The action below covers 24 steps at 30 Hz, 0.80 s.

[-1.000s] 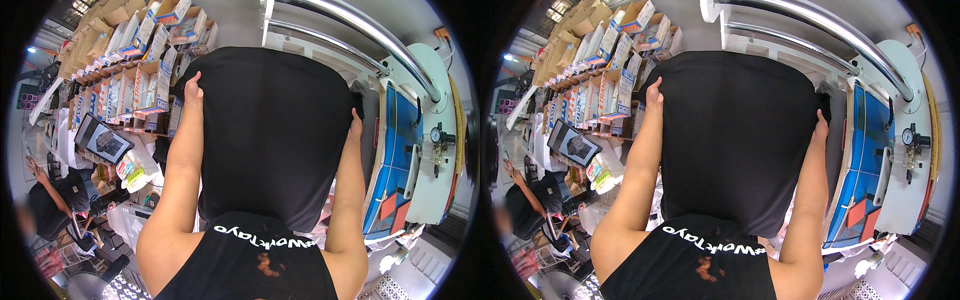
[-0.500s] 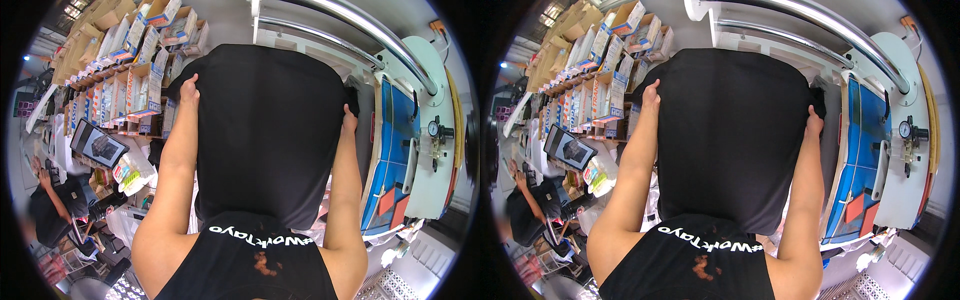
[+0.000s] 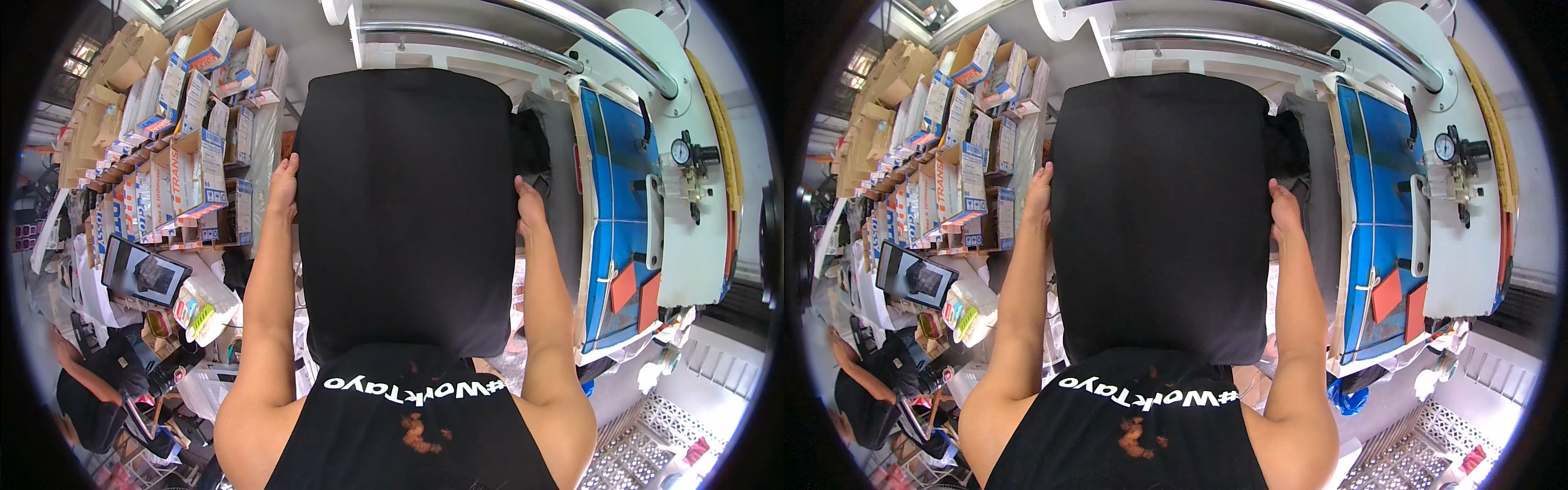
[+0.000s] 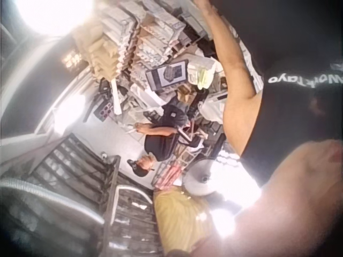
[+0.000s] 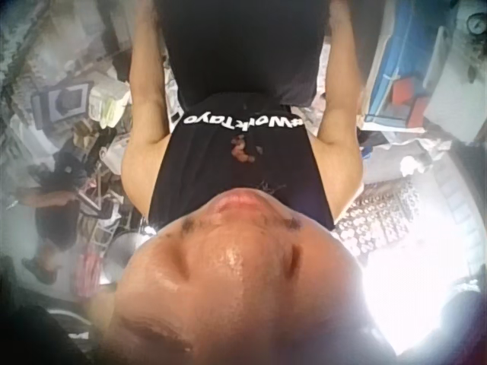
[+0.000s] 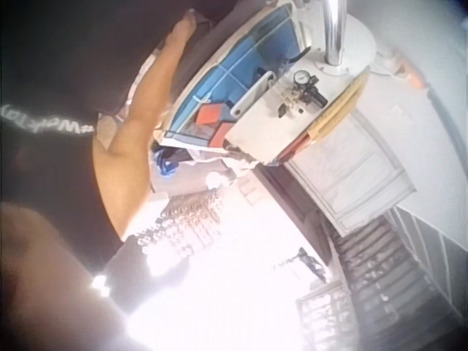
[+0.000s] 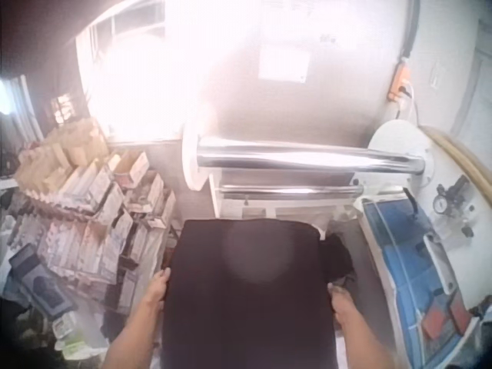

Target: The person prepares and positions t-shirts for printing, using a heat press machine and cutting transfers. The person moves printed shirts, aligns a black t-shirt on a printing platen, cuts a graphic transfer sheet with scissors, and positions the transfer onto the garment.

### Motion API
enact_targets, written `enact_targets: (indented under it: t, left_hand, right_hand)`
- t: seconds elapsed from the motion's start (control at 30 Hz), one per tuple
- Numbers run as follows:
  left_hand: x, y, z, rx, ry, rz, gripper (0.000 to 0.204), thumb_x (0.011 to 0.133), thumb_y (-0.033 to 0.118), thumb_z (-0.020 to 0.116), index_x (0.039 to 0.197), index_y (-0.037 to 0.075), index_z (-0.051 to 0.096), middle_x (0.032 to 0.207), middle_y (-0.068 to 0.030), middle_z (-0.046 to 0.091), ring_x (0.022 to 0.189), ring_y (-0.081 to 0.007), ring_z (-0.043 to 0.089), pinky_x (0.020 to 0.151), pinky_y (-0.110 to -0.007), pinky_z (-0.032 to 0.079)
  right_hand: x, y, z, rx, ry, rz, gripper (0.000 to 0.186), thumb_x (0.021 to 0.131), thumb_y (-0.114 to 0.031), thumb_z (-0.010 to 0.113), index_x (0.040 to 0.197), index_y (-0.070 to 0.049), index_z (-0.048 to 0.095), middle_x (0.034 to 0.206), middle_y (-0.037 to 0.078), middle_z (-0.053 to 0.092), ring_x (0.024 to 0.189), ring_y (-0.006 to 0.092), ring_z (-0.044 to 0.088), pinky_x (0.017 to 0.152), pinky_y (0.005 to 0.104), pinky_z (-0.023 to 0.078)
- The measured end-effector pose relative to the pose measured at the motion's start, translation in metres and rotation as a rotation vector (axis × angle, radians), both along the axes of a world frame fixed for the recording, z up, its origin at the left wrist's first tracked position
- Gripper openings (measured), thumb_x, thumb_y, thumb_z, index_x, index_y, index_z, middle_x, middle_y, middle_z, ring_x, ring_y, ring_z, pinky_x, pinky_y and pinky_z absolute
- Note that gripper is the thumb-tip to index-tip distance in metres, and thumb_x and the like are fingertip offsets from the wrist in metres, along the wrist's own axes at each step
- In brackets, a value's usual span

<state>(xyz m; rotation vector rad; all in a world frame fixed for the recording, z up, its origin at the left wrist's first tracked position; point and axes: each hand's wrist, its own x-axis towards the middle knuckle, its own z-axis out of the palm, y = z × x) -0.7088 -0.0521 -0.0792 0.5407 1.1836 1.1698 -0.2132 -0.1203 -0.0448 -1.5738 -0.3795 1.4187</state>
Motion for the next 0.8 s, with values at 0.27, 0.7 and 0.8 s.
enact_targets:
  t: [0.27,0.7,0.8]
  left_hand:
    - [-0.007,-0.037,0.018,-0.21,-0.184,-0.149,0.043,0.099,0.037,0.057,0.122,0.0,0.06,0.107,-0.0108,0.07,0.089,-0.0206,0.069,0.081,-0.032,0.056]
    - [-0.055,-0.188,0.004,-0.032,-0.386,-0.377,0.029,0.099,0.023,0.058,0.119,0.002,0.059,0.112,-0.0103,0.069,0.099,-0.0208,0.069,0.087,-0.037,0.057]
    - [-0.057,-0.205,-0.002,-0.022,-0.349,-0.263,0.023,0.098,0.019,0.06,0.116,0.004,0.059,0.109,-0.0074,0.068,0.097,-0.0183,0.068,0.087,-0.035,0.056]
  right_hand:
    - [-0.007,-0.036,0.019,-0.05,0.184,0.123,0.047,0.099,-0.04,0.055,0.119,0.002,0.06,0.116,0.013,0.067,0.108,0.0257,0.064,0.097,0.0406,0.051]
    - [0.024,-0.187,-0.003,0.075,0.331,0.145,0.03,0.099,-0.021,0.058,0.12,0.001,0.06,0.117,0.012,0.066,0.107,0.0225,0.064,0.096,0.0371,0.051]
    - [0.022,-0.203,-0.002,0.063,0.266,0.124,0.03,0.099,-0.023,0.059,0.118,0.001,0.06,0.115,0.012,0.067,0.106,0.0217,0.064,0.096,0.0369,0.052]
